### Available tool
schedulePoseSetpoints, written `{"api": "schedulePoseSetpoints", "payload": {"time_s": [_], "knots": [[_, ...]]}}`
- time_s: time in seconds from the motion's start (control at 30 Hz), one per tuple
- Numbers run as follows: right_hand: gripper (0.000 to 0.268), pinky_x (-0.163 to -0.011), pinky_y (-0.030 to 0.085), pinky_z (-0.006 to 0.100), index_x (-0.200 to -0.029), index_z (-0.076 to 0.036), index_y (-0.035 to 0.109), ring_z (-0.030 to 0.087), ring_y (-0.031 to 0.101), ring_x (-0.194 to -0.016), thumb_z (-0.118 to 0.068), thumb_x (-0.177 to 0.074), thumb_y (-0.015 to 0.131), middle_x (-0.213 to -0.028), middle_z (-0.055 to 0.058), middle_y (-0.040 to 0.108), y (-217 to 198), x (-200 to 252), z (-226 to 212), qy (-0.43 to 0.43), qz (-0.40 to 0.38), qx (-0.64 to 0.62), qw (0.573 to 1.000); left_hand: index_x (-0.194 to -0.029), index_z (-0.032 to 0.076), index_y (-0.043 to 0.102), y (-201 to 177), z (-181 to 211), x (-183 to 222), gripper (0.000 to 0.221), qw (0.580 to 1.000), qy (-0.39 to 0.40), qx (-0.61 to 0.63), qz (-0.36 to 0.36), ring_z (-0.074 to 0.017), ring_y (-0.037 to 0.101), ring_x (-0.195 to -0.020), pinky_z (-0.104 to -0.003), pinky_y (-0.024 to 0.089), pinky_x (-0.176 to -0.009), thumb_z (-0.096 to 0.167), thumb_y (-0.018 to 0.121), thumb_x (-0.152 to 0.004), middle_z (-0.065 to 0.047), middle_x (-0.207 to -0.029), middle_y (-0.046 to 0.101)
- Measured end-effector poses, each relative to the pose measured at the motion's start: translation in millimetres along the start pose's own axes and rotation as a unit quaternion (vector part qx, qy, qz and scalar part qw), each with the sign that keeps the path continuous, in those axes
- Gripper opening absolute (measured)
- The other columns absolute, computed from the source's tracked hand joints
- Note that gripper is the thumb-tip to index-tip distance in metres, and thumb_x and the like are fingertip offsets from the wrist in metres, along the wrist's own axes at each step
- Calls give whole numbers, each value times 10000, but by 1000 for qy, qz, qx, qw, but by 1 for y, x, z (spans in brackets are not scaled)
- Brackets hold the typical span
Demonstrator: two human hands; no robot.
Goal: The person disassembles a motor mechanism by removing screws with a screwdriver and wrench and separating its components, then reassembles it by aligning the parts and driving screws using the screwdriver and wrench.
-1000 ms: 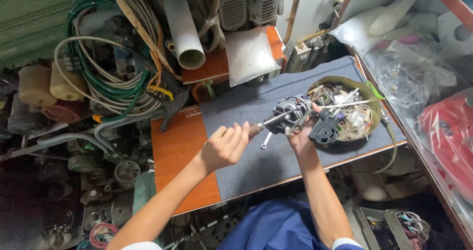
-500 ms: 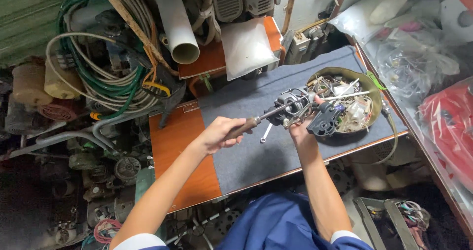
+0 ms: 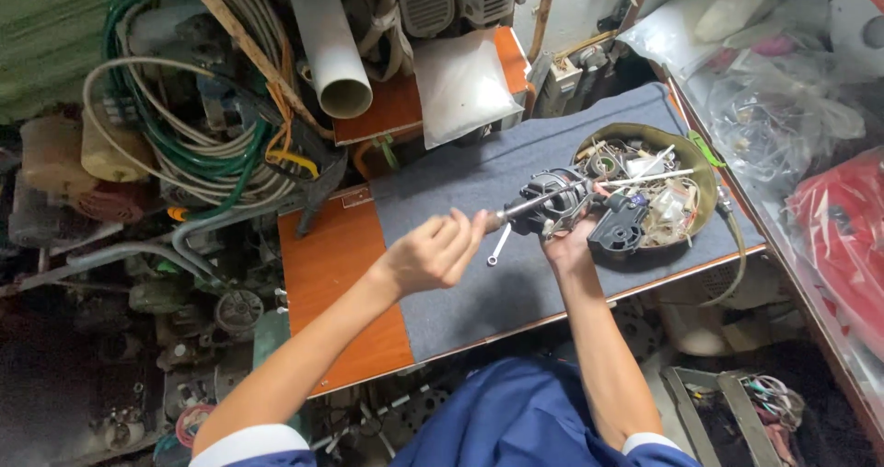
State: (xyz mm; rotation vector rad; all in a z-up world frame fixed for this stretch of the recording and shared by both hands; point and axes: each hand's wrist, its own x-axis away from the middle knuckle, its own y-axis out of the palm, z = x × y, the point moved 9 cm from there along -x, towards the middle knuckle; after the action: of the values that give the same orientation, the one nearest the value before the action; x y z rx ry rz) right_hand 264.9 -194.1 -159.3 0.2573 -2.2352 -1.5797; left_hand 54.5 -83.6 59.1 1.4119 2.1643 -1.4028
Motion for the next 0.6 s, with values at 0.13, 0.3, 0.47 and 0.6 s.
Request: {"api": "schedulePoseSetpoints", "payload": {"time_s": [0.13,0.3,0.47,0.6], "knots": [[434,-897,634,434,-1099,-6,645,271,722,-942,-394,-908,599,-1023,136,705,4,5,2,13,31,13,999,-1052,34,786,11,-30,-1,202,978,-172,115,-31,-173,586,-694,-308,439,-536,156,775,-892,-30,-788,641],[448,-885,646,455,-1073,16,642,303,723,-913,-383,-871,604,-995,167,701,20,13,-2,18,37,43,998,-795,46,733,64,-59,40,512,854,-426,216,-207,-262,658,-650,-372,497,-582,539,854,-728,-110,-695,685],[440,-837,645,460,-1064,-9,634,291,724,-871,-402,-871,595,-978,150,700,12,8,-2,14,46,36,998,-857,-40,785,105,-42,81,522,529,-595,571,-199,-158,644,-504,-307,464,-457,474,722,-922,-98,-574,671],[440,-832,620,418,-1129,0,634,282,711,-882,-399,-945,608,-1010,161,695,8,4,-2,5,18,14,1000,-1003,-6,755,123,-22,92,407,303,-627,707,-127,-108,610,-488,-264,398,-411,363,587,-966,-48,-599,675]]}}
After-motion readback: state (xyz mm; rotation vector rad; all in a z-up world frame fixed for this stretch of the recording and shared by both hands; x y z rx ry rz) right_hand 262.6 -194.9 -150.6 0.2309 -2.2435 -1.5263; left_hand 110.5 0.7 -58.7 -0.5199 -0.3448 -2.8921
